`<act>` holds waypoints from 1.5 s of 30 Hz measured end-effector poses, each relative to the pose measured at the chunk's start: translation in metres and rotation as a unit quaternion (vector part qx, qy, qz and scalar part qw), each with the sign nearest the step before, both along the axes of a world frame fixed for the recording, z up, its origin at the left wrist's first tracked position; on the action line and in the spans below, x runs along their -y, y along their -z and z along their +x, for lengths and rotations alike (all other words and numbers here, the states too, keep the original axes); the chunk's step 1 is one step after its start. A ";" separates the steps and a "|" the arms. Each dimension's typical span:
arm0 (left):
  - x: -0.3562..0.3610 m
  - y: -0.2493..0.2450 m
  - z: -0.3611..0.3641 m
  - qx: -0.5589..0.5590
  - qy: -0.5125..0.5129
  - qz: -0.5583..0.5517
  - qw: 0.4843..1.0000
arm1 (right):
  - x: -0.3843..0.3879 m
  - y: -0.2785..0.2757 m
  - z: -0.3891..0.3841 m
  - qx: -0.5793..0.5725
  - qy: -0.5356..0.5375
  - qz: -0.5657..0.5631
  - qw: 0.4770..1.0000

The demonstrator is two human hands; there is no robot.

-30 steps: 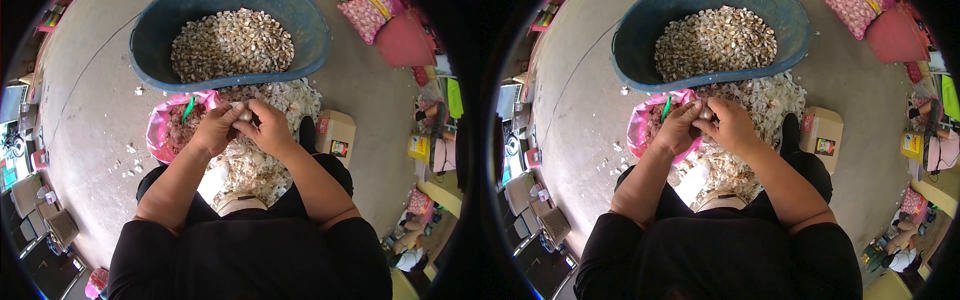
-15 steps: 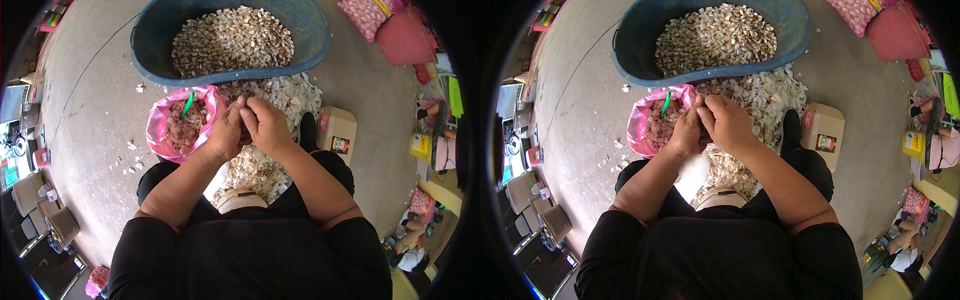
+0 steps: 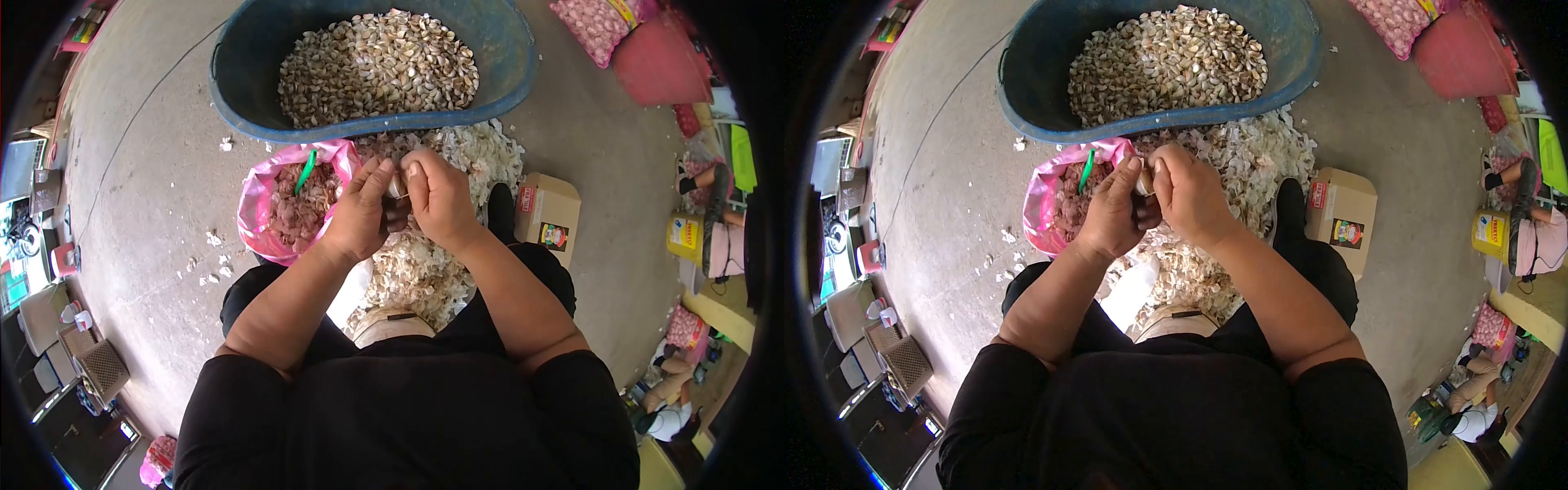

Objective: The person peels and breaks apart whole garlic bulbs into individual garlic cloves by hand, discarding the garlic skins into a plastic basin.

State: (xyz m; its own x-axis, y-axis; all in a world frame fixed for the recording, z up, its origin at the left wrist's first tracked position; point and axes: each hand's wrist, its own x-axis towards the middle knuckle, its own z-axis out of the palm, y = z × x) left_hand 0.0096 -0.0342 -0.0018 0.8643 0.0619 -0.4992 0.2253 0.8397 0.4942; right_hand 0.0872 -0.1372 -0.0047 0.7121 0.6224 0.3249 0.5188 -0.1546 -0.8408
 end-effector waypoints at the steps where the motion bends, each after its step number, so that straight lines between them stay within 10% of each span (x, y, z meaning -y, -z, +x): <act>1: -0.002 -0.001 0.000 0.003 -0.002 -0.004 1.000 | -0.001 -0.001 0.001 -0.023 0.002 0.019 1.000; 5: -0.018 -0.002 0.000 0.022 0.067 -0.053 0.996 | 0.005 -0.008 0.009 -0.332 -0.036 0.028 0.942; 17: -0.022 0.001 0.002 0.053 0.085 0.336 0.937 | 0.012 -0.006 0.015 -0.461 -0.102 0.035 0.881; 23: -0.028 0.003 0.003 0.046 0.062 0.134 0.988 | 0.012 -0.002 0.019 -0.662 -0.114 0.177 0.719; 29: -0.026 0.002 0.002 0.049 0.013 0.145 0.988 | 0.013 -0.008 0.015 -0.691 0.011 0.153 0.706; 35: -0.024 0.005 -0.002 -0.020 0.031 0.238 0.971 | 0.014 0.006 0.012 -0.462 -0.105 -0.026 0.880; 38: -0.024 0.013 -0.001 0.027 0.011 0.174 0.984 | 0.012 0.000 0.010 -0.499 -0.092 0.022 0.862; 41: -0.025 0.010 0.000 0.005 -0.003 0.077 0.997 | 0.011 -0.004 0.010 -0.675 -0.057 0.152 0.720; 45: -0.033 0.007 0.001 -0.028 -0.021 0.039 0.999 | 0.013 0.002 0.027 -0.629 0.022 0.117 0.768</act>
State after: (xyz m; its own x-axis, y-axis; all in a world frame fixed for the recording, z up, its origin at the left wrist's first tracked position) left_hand 0.0102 -0.0016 -0.0087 0.8313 0.1378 -0.5384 0.2191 0.8090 0.5455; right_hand 0.1144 -0.1504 -0.0068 0.5722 0.6182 -0.5389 -0.7288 0.0820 -0.6798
